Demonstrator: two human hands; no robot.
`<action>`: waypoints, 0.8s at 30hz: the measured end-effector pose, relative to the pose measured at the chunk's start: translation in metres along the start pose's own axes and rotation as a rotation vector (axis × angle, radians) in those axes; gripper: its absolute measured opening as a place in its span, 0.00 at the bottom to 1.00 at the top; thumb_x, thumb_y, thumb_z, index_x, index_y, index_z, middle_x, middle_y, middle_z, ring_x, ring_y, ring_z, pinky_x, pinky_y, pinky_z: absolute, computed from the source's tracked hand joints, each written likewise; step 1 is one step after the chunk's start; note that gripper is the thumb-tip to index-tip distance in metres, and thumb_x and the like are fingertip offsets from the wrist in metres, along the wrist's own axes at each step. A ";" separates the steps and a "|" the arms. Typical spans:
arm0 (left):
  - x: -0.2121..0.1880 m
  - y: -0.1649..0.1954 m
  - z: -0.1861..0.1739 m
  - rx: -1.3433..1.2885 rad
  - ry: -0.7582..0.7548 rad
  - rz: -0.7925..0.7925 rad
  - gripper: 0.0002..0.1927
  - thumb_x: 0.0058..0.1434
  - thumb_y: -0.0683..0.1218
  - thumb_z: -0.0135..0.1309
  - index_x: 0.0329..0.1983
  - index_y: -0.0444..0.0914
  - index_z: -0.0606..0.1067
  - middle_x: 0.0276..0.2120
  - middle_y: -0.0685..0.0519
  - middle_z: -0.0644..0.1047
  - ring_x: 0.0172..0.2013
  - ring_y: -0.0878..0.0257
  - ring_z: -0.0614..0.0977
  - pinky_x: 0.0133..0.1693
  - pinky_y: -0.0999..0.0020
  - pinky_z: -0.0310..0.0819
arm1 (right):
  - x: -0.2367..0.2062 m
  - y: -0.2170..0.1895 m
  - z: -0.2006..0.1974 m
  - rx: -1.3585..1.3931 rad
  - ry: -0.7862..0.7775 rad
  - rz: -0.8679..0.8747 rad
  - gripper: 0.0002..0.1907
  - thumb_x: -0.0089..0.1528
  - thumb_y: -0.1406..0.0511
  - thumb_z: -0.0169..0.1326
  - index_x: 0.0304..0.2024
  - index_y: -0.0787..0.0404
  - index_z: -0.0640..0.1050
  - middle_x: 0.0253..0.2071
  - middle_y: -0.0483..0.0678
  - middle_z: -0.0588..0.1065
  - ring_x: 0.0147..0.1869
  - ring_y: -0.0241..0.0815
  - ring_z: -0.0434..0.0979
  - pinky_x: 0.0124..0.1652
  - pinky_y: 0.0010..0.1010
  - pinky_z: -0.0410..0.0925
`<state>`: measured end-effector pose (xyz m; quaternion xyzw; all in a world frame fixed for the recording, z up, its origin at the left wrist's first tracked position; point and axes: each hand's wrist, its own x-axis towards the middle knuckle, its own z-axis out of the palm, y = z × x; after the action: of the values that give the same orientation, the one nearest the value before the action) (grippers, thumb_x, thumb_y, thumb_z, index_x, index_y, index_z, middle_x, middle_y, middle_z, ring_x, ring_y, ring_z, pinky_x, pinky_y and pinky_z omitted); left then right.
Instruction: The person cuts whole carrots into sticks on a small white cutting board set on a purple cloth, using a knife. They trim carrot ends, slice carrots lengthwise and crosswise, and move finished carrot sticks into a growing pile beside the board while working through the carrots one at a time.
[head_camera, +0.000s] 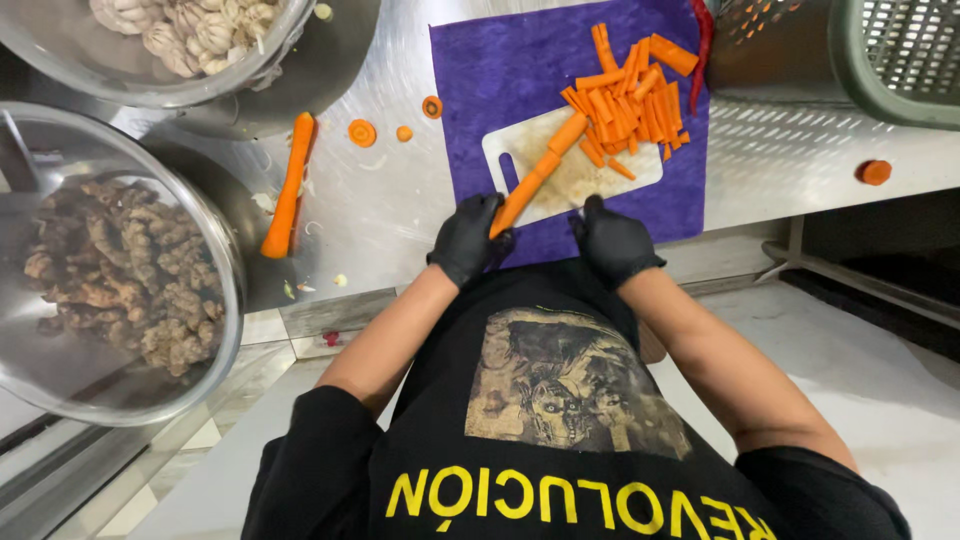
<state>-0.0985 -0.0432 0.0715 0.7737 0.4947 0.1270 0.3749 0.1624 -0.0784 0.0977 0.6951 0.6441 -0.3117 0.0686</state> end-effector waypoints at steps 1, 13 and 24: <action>0.006 0.000 0.002 -0.017 -0.002 -0.002 0.31 0.54 0.49 0.65 0.61 0.40 0.70 0.46 0.40 0.75 0.46 0.41 0.78 0.44 0.50 0.75 | -0.006 -0.003 -0.003 -0.009 -0.029 0.003 0.23 0.67 0.52 0.49 0.51 0.63 0.68 0.32 0.63 0.79 0.36 0.68 0.80 0.37 0.58 0.70; 0.067 -0.019 -0.019 -0.358 -0.421 -0.056 0.30 0.52 0.46 0.65 0.59 0.38 0.72 0.42 0.43 0.80 0.43 0.50 0.84 0.47 0.59 0.77 | -0.026 -0.020 -0.023 0.038 -0.085 0.105 0.20 0.68 0.53 0.48 0.48 0.64 0.69 0.34 0.65 0.78 0.39 0.70 0.79 0.39 0.59 0.70; 0.058 -0.009 -0.017 -0.224 -0.304 0.079 0.29 0.55 0.45 0.64 0.60 0.39 0.72 0.48 0.41 0.78 0.50 0.43 0.79 0.52 0.55 0.73 | -0.040 -0.038 -0.034 -0.023 -0.062 0.155 0.16 0.69 0.55 0.46 0.46 0.61 0.70 0.34 0.63 0.79 0.38 0.70 0.80 0.38 0.59 0.71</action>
<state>-0.0864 0.0163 0.0667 0.7562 0.3845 0.0776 0.5238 0.1394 -0.0895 0.1572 0.7320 0.5897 -0.3193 0.1205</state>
